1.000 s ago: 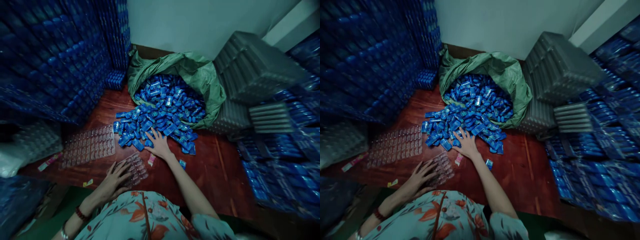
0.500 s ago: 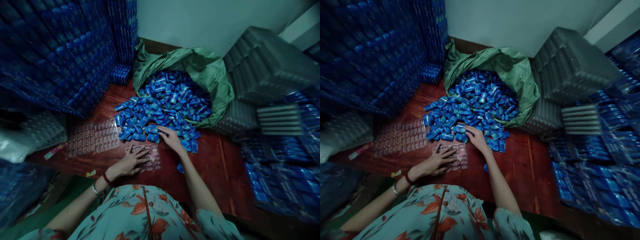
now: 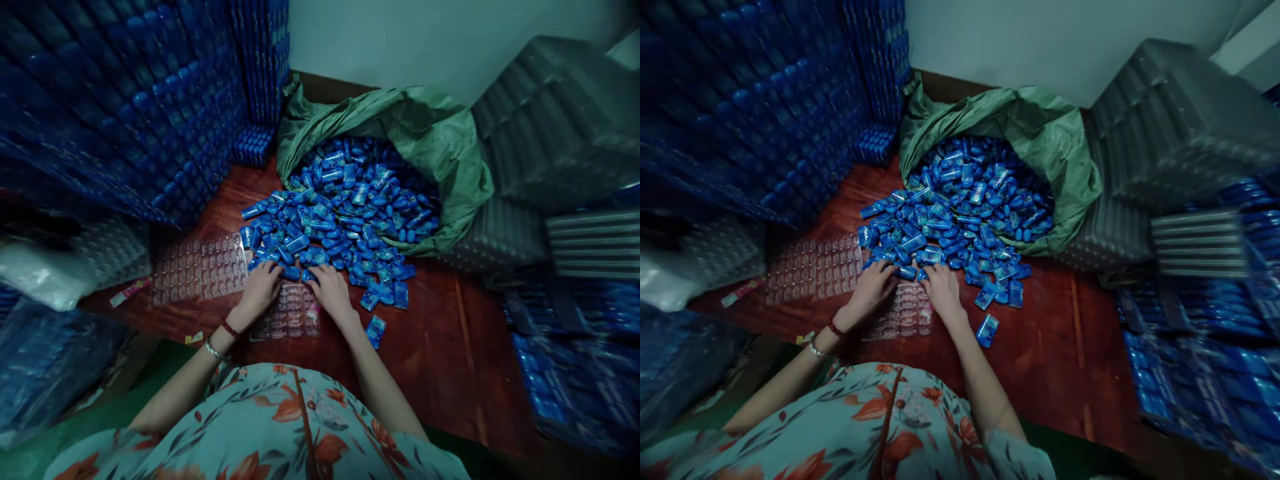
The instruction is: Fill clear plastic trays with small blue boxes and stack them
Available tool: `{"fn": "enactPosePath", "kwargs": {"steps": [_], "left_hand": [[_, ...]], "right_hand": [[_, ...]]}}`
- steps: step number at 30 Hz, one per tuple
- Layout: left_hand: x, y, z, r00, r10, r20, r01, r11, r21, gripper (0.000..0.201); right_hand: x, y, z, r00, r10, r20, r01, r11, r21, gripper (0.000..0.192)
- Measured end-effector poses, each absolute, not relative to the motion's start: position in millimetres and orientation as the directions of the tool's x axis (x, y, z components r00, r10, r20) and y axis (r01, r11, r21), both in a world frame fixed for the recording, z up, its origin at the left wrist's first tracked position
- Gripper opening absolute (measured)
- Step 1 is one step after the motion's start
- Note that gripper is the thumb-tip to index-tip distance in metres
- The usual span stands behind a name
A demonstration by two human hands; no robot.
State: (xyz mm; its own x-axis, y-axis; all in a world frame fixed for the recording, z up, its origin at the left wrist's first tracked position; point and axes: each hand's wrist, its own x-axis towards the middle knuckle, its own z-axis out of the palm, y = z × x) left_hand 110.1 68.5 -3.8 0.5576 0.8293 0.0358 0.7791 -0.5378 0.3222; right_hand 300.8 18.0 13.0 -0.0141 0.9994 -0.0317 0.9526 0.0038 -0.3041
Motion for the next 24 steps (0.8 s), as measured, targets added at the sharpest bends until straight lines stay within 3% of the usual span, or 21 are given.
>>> {"fn": "enactPosePath", "kwargs": {"steps": [4, 8, 10, 15, 17, 19, 22, 24], "left_hand": [[127, 75, -5, 0.525, 0.851, -0.012, 0.831, -0.509, 0.226, 0.037], [125, 76, -8, 0.584, 0.812, 0.001, 0.794, -0.571, 0.206, 0.031], [120, 76, -10, 0.620, 0.785, 0.021, 0.763, -0.608, 0.219, 0.029], [109, 75, -17, 0.657, 0.753, 0.030, 0.717, -0.637, 0.284, 0.031], [107, 76, -19, 0.652, 0.758, 0.024, 0.700, -0.613, 0.368, 0.029], [107, 77, -19, 0.614, 0.789, 0.026, 0.667, -0.537, 0.516, 0.026], [105, 77, -15, 0.477, 0.879, 0.001, 0.548, -0.298, 0.781, 0.028], [101, 75, -11, 0.405, 0.910, -0.087, 0.436, -0.109, 0.893, 0.030]], "right_hand": [[289, 24, 21, -0.049, 0.979, -0.195, 0.991, 0.023, -0.134, 0.030], [297, 15, 18, -0.015, 0.980, -0.200, 0.993, -0.008, -0.117, 0.036], [309, 7, 16, 0.031, 0.989, -0.143, 0.978, -0.060, -0.201, 0.038], [318, -21, 13, 0.133, 0.991, 0.024, 0.695, -0.076, -0.715, 0.038], [304, -34, 9, 0.121, 0.992, 0.029, 0.610, -0.051, -0.790, 0.035], [286, -45, 3, 0.089, 0.994, 0.058, 0.634, -0.012, -0.773, 0.031], [268, -54, -5, -0.008, 0.996, 0.094, 0.757, 0.067, -0.650, 0.033], [264, -55, -5, -0.087, 0.995, 0.037, 0.847, 0.094, -0.524, 0.039]]}}
